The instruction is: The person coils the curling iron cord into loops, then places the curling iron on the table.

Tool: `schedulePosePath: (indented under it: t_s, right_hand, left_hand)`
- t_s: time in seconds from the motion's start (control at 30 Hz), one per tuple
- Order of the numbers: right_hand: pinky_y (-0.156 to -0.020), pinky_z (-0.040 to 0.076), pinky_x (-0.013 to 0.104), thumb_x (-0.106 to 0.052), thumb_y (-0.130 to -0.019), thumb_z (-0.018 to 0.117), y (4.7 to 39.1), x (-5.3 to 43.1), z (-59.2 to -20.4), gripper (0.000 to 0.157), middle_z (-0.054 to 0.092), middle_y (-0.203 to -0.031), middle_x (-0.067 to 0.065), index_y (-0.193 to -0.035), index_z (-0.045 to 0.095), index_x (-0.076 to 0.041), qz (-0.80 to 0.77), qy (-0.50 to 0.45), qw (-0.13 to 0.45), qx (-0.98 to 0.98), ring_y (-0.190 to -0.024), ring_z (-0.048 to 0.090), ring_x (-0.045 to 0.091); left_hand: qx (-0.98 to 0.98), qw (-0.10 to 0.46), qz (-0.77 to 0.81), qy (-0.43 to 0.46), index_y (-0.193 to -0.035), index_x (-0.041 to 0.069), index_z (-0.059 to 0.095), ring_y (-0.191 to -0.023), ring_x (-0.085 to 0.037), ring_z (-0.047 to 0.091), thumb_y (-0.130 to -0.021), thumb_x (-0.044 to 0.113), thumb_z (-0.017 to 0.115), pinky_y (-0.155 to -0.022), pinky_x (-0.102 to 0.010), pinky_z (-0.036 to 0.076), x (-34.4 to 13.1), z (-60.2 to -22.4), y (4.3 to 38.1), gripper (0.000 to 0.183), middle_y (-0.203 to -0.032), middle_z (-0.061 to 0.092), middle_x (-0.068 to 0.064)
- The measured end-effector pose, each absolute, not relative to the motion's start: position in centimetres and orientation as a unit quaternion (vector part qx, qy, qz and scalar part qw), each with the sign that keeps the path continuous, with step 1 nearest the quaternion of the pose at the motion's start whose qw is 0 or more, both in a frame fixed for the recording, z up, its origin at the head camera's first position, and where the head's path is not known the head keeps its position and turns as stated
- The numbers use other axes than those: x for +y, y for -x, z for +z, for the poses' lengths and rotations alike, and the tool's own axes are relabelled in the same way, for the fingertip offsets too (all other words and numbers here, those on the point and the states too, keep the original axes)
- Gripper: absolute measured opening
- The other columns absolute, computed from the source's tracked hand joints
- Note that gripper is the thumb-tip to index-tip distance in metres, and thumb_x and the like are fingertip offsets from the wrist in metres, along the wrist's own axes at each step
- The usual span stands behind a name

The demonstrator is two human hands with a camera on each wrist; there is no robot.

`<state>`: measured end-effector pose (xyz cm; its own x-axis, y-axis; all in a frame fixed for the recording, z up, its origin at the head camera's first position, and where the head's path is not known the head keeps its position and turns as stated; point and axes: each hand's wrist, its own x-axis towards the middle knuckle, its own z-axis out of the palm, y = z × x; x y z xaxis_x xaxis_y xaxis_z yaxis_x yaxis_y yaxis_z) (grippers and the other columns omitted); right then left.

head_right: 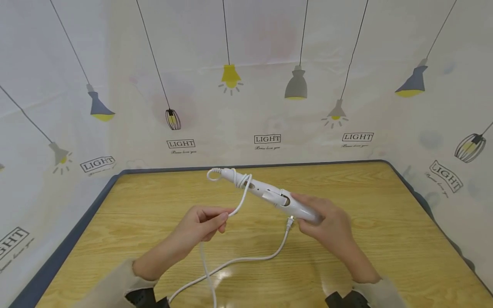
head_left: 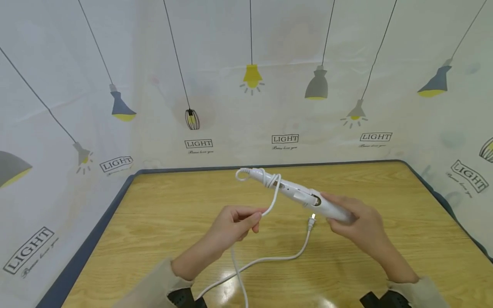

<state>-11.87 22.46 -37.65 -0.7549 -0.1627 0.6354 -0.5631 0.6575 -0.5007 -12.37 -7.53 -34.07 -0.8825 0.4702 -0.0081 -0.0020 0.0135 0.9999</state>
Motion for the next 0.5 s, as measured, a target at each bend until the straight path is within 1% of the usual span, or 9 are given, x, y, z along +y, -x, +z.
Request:
schedulePosePath:
  t_s: [0.1, 0.2, 0.27, 0.4, 0.5]
  right_hand:
    - [-0.069, 0.043, 0.010, 0.012, -0.060, 0.076, 11.5, 22.4, -37.1, 0.061, 0.065, -0.107, -0.002, -0.115, 0.066, -0.011, 0.412, -0.214, 0.270, -0.843, -0.086, 0.056, 0.004]
    - [-0.070, 0.045, 0.012, 0.017, -0.061, 0.074, 11.2, 22.4, -36.7, 0.060, 0.062, -0.111, -0.009, -0.116, 0.063, -0.003, 0.463, -0.235, 0.256, -0.815, -0.087, 0.056, 0.004]
    - [-0.070, 0.046, 0.014, 0.019, -0.062, 0.072, 11.1, 22.4, -36.4, 0.060, 0.060, -0.113, -0.013, -0.118, 0.061, -0.001, 0.477, -0.246, 0.246, -0.807, -0.088, 0.056, 0.004]
    - [-0.071, 0.046, 0.016, 0.020, -0.064, 0.070, 10.9, 22.5, -35.9, 0.059, 0.059, -0.115, -0.014, -0.119, 0.059, 0.001, 0.484, -0.260, 0.232, -0.803, -0.089, 0.057, 0.006]
    - [-0.071, 0.046, 0.017, 0.021, -0.063, 0.070, 10.7, 22.4, -35.7, 0.060, 0.060, -0.115, -0.012, -0.119, 0.059, 0.001, 0.489, -0.269, 0.223, -0.799, -0.088, 0.056, 0.007]
  left_hand:
    - [0.693, 0.166, 0.682, -0.167, -0.116, -0.006, 0.060, -0.042, -0.004, 0.028, -0.093, 0.013, 0.055, -0.042, -0.018, 0.023, -8.0, -34.6, 12.6, 0.030, -0.067, 0.057, 0.003]
    - [0.692, 0.167, 0.682, -0.168, -0.116, -0.006, 0.060, -0.043, -0.005, 0.030, -0.093, 0.015, 0.056, -0.043, -0.018, 0.025, -8.2, -34.8, 13.0, 0.031, -0.068, 0.059, 0.003]
    - [0.692, 0.166, 0.682, -0.167, -0.116, -0.006, 0.060, -0.044, -0.005, 0.032, -0.092, 0.015, 0.056, -0.044, -0.018, 0.026, -8.2, -35.0, 13.5, 0.032, -0.070, 0.060, 0.003]
    - [0.692, 0.155, 0.687, -0.160, -0.115, -0.007, 0.059, -0.045, -0.005, 0.033, -0.092, 0.011, 0.056, -0.045, -0.019, 0.027, -8.4, -35.4, 14.5, 0.030, -0.070, 0.060, 0.004]
    - [0.693, 0.166, 0.682, -0.164, -0.114, -0.007, 0.060, -0.046, -0.005, 0.035, -0.092, 0.013, 0.056, -0.046, -0.019, 0.029, -8.5, -35.8, 15.2, 0.030, -0.072, 0.061, 0.002]
